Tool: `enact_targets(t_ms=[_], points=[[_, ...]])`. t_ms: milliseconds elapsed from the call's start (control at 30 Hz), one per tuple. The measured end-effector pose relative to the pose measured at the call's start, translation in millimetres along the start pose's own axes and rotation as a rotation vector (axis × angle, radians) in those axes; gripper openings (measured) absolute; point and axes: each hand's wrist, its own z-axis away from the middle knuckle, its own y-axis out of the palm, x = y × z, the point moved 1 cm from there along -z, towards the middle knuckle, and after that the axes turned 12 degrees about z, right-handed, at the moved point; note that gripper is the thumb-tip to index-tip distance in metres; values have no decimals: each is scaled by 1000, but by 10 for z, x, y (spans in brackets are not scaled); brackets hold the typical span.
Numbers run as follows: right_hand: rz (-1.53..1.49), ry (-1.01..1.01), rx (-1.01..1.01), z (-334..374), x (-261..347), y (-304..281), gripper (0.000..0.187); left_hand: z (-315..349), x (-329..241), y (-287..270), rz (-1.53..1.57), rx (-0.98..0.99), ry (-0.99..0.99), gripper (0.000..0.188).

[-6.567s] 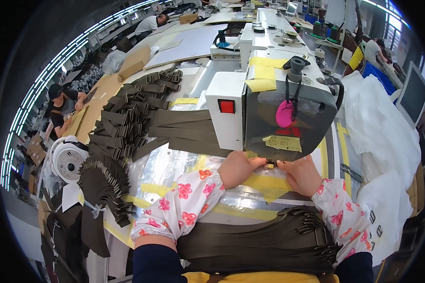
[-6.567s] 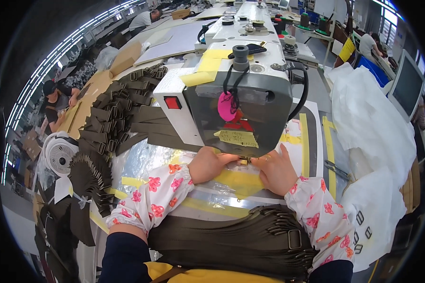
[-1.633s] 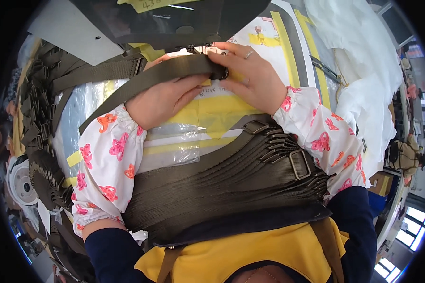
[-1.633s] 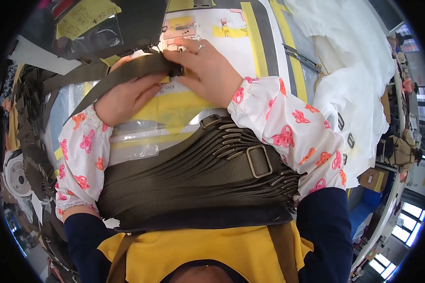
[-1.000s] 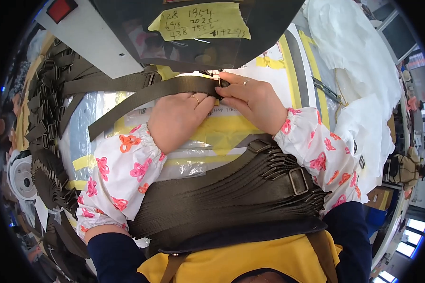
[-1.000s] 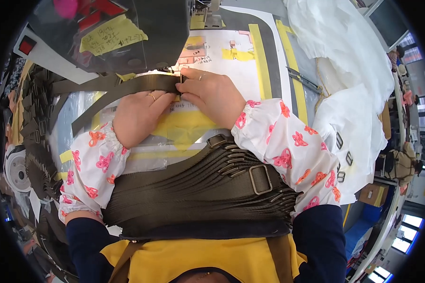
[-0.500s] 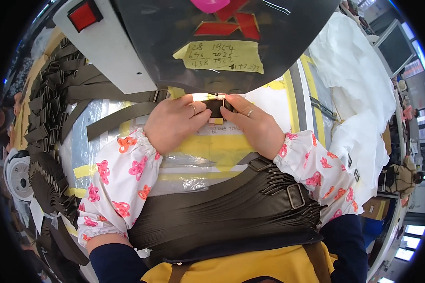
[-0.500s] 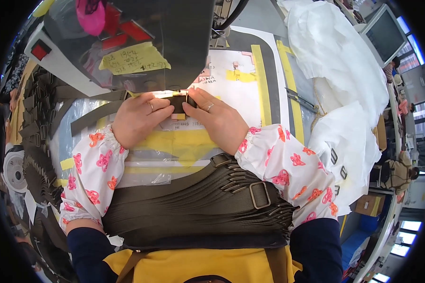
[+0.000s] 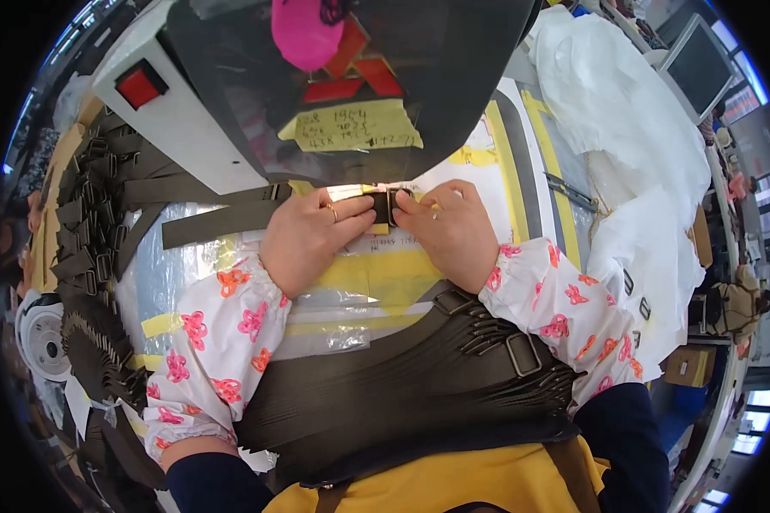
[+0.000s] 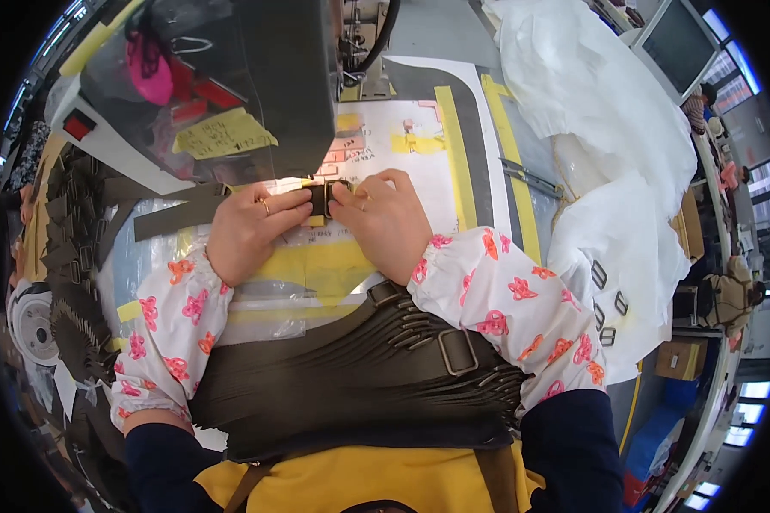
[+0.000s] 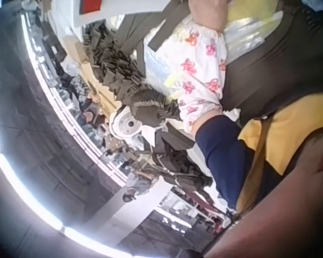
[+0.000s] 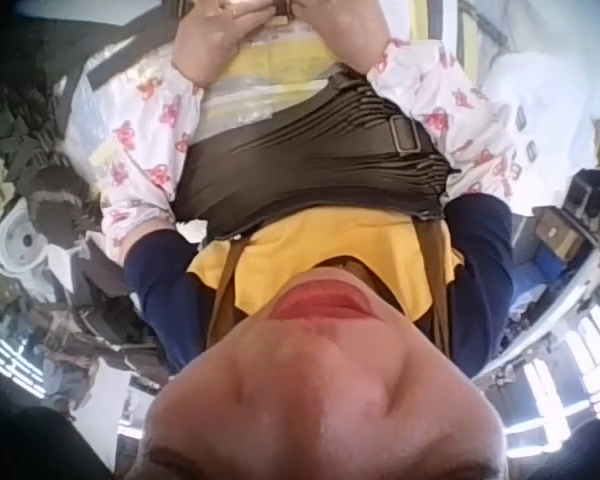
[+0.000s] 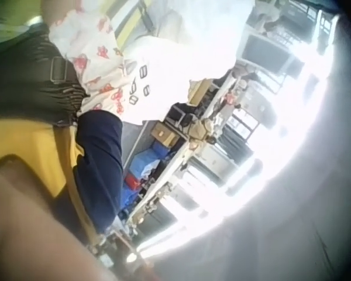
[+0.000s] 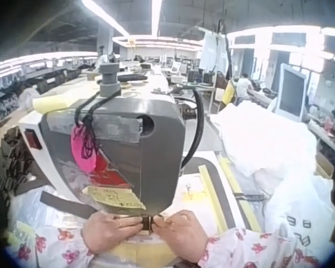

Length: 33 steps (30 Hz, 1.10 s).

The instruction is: Assembling and finishing webbing straps using an industrial automatic sewing machine.

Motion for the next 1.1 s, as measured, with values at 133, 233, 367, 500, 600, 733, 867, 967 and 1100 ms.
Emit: enact_targets(t_ms=[133,233,367,500,600,733,867,967,1100], points=[[-59,52,-1,43,73,35,13,78,-31,-29,21,33,11,23],[-85,70,29,92,91,81,10,186,-110,44,-81,39,-59,27],[-88,84,34,108,115,52,8,175,-186,41,9,-60,-151,28],[-62,69,63,50,40,-44,14,148,-55,123,137,-97,-130,28],[-77,112,101,19,12,61,16,102,27,83,144,-99,-138,23],[-116,80,115,16,15,116,11,126,20,39,142,-113,-166,21],[-4,48,293,-23,32,2,22,141,56,-8,133,-47,-134,28],[-10,66,319,25,24,-38,23,157,73,-3,97,23,-114,35],[-37,40,360,-22,16,26,28,236,80,-8,50,84,-132,43]])
